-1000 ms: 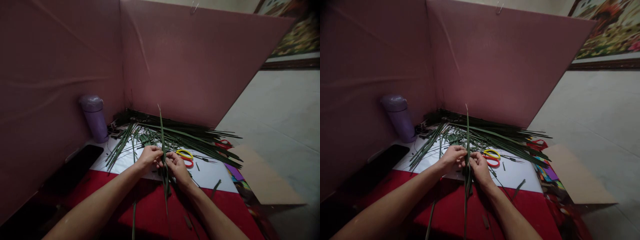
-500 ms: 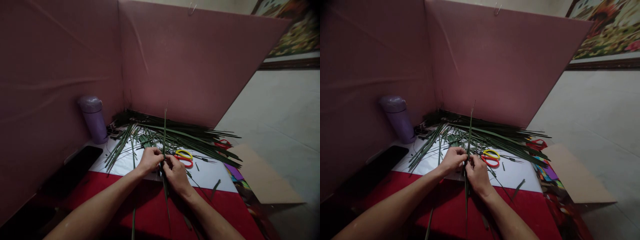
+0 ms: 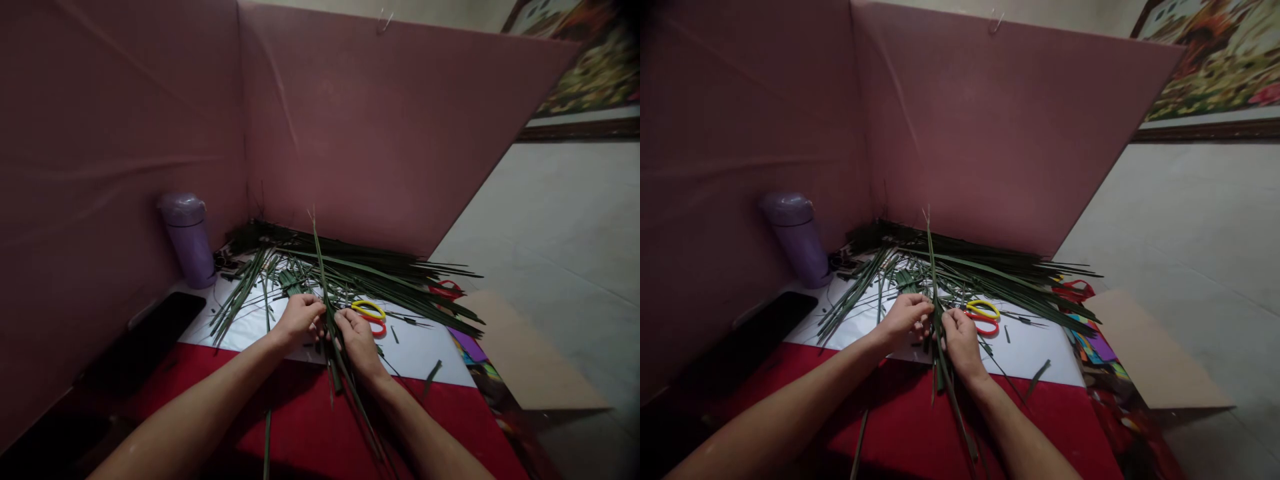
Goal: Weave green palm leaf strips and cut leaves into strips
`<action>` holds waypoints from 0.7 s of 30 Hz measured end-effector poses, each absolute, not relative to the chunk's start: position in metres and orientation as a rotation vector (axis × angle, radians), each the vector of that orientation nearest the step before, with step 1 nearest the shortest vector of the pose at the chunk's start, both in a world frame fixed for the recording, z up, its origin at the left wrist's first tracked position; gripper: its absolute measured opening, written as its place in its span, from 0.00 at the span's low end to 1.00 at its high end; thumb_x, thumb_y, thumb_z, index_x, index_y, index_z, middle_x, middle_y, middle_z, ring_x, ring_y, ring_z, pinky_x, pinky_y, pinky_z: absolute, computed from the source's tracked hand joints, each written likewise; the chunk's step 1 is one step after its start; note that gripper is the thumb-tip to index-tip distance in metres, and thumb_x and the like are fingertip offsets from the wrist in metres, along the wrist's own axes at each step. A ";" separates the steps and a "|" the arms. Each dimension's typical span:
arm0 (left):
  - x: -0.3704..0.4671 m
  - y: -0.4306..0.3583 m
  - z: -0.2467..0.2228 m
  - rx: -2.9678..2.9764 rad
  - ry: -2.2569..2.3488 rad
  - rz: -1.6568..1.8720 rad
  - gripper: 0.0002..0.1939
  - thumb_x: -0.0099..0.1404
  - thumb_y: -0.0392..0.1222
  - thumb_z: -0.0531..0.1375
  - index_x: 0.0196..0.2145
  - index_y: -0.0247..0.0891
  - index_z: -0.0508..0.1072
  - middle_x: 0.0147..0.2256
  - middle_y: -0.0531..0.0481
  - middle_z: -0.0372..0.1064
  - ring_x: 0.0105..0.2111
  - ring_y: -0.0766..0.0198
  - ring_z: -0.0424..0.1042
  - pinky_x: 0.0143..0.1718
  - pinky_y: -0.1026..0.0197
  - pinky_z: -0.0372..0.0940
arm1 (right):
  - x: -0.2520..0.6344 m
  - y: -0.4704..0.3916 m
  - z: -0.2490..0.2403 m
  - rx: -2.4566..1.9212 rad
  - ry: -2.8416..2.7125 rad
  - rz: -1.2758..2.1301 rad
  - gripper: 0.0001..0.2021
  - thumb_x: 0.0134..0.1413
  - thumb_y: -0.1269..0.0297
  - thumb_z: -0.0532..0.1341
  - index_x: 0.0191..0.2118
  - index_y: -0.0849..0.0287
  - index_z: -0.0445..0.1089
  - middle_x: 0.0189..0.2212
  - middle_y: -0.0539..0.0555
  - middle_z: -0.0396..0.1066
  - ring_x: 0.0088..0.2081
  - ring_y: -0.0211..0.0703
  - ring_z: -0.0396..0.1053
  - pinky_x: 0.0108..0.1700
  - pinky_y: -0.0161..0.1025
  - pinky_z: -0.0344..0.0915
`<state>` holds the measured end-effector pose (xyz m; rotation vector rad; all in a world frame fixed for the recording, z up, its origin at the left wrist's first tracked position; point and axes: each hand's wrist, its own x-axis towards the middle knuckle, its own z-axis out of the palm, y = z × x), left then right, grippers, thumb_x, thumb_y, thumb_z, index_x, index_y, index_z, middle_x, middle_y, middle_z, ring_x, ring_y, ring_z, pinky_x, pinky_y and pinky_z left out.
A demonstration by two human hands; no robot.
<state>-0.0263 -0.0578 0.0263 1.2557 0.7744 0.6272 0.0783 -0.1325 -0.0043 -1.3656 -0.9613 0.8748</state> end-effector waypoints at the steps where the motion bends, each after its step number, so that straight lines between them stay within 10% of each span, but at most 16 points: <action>1: -0.026 -0.057 0.026 1.255 0.777 0.628 0.04 0.50 0.33 0.52 0.19 0.36 0.62 0.11 0.57 0.58 0.10 0.67 0.62 0.10 0.68 0.55 | 0.078 -0.132 -0.004 -1.365 -0.967 0.877 0.12 0.53 0.56 0.54 0.25 0.58 0.59 0.16 0.45 0.61 0.16 0.32 0.54 0.18 0.31 0.51; 21: -0.027 -0.056 0.025 1.270 0.785 0.715 0.03 0.47 0.32 0.55 0.19 0.35 0.63 0.13 0.58 0.58 0.11 0.72 0.57 0.11 0.70 0.52 | 0.075 -0.138 -0.004 -1.500 -1.175 0.569 0.07 0.50 0.61 0.56 0.25 0.58 0.62 0.20 0.48 0.65 0.22 0.36 0.61 0.23 0.32 0.57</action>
